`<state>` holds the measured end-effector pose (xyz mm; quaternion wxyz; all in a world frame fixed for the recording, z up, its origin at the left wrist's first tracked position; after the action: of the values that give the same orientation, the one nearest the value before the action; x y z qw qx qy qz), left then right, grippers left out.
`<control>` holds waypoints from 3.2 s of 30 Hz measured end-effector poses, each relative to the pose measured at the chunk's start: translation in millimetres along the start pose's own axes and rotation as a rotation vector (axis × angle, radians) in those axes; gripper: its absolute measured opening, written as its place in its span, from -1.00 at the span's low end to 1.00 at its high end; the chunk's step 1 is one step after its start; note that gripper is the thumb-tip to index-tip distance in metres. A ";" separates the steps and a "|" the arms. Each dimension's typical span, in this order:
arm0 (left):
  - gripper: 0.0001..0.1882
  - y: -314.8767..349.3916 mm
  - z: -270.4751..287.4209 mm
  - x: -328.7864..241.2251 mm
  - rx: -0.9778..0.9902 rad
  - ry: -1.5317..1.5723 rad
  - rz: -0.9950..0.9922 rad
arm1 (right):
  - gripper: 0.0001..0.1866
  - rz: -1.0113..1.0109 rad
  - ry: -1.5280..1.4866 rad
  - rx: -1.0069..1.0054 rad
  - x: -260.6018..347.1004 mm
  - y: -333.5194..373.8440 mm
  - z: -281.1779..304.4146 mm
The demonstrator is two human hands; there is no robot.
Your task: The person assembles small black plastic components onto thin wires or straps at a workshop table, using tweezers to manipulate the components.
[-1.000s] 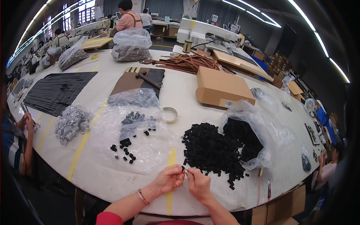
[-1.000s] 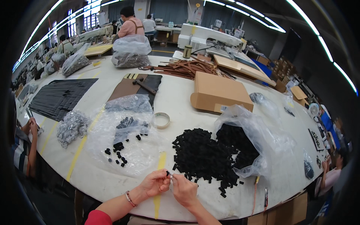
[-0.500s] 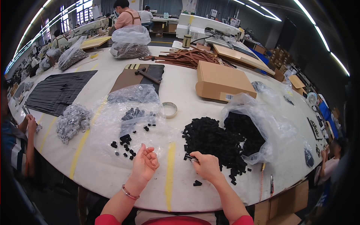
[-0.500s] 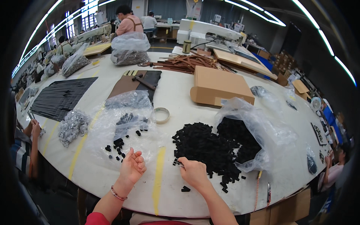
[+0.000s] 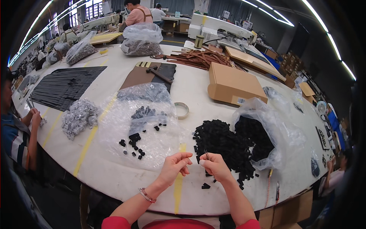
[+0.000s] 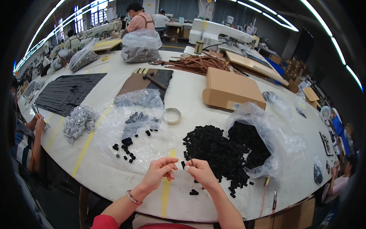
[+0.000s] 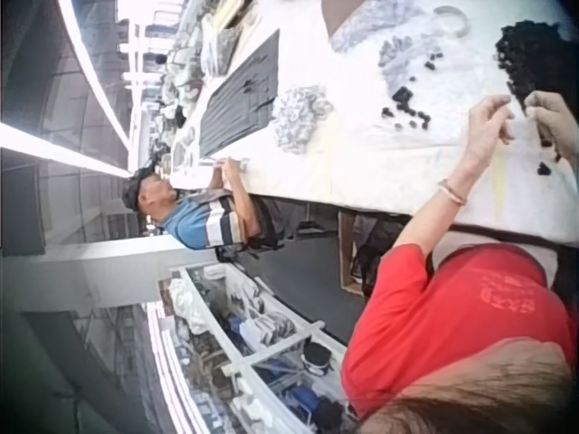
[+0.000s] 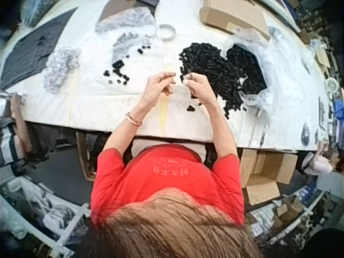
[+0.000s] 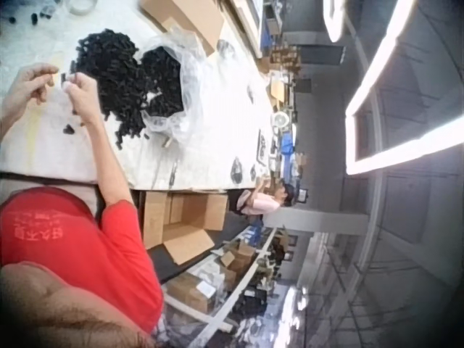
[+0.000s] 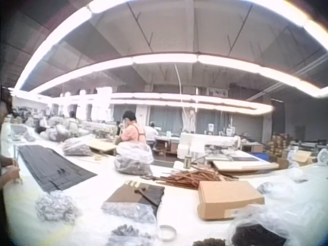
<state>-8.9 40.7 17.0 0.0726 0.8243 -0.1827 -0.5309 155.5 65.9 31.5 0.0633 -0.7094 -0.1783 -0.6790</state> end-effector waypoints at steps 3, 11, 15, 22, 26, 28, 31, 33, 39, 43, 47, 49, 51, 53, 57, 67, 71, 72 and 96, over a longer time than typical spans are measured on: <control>-0.78 -2.1 0.7 6.7 0.168 0.057 0.038 | -0.94 -0.115 -0.248 0.068 -5.0 9.9 -5.4; -0.86 -10.3 6.0 19.6 0.405 0.186 0.102 | -0.93 -0.230 -0.510 0.103 -19.4 20.0 -14.4; -0.89 -12.1 6.6 17.4 0.322 0.132 0.037 | -0.85 -0.049 -0.216 0.023 -14.3 17.3 -13.1; -0.90 -10.9 8.4 16.4 0.280 -0.057 -0.049 | -0.89 -0.078 -0.203 0.067 -10.4 12.7 -12.6; -0.90 -8.8 -2.4 19.0 0.185 -0.033 -0.069 | -0.92 -0.034 -0.156 -0.011 -19.5 13.0 -13.1; -0.88 -8.7 -3.7 26.6 0.186 -0.017 0.018 | -0.92 0.005 -0.098 -0.065 -21.1 13.0 -15.6; -0.88 -8.7 -1.3 28.8 0.152 0.073 0.038 | -0.93 0.185 0.140 -0.175 -20.3 12.2 -22.2; -0.88 -11.6 0.5 32.4 0.124 0.113 0.047 | -0.93 0.141 0.073 -0.155 -17.7 12.3 -24.7; -0.89 -14.3 7.7 30.3 0.042 0.173 -0.031 | -0.91 0.026 -0.148 -0.090 -21.5 8.0 -32.6; -0.90 -11.7 6.1 28.6 0.023 0.137 -0.044 | -0.92 0.018 -0.197 -0.081 -24.7 6.6 -33.3; -0.89 -11.1 2.1 28.6 0.002 0.006 -0.141 | -0.93 -0.012 -0.262 -0.082 -26.2 8.4 -29.4; -0.90 -11.2 1.8 28.6 -0.008 -0.019 -0.155 | -0.93 -0.004 -0.251 -0.087 -27.9 7.8 -30.1; -0.90 -10.7 1.6 29.4 -0.016 -0.045 -0.166 | -0.92 0.002 -0.242 -0.096 -29.8 6.9 -31.1; -0.90 -10.7 1.5 29.3 -0.031 -0.055 -0.173 | -0.95 0.019 -0.214 -0.114 -30.8 5.3 -31.6; -0.91 -6.1 -1.6 23.8 -0.087 -0.113 -0.171 | -0.97 0.169 -0.011 -0.253 -28.4 3.7 -32.8; -0.92 2.0 -4.5 19.4 -0.310 -0.945 -0.780 | -0.93 0.326 0.367 -0.316 -36.9 5.5 -27.9; -0.87 2.3 -3.4 19.7 -0.242 -0.751 -0.753 | -0.94 0.377 0.383 -0.331 -31.5 8.7 -32.2; -0.86 2.4 -2.6 20.3 -0.220 -0.656 -0.698 | -0.95 0.399 0.405 -0.343 -30.1 9.7 -33.1; -0.92 -8.8 3.7 29.0 0.209 0.093 0.131 | -0.88 0.826 0.822 -0.353 -28.3 18.3 -33.7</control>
<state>0.5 38.1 -11.9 0.0291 0.8372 -0.2872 -0.4644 129.6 33.0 8.7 0.2666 -0.3996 0.2659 -0.8358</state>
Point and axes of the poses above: each hand's wrist, its own y-axis away from the middle knuckle, its own z-axis out of the back of the hand, x = y × z, the point moved 2 cm from there along -y, towards the middle knuckle, and after that the axes turned 8 degrees about z, right-handed, at the moved point
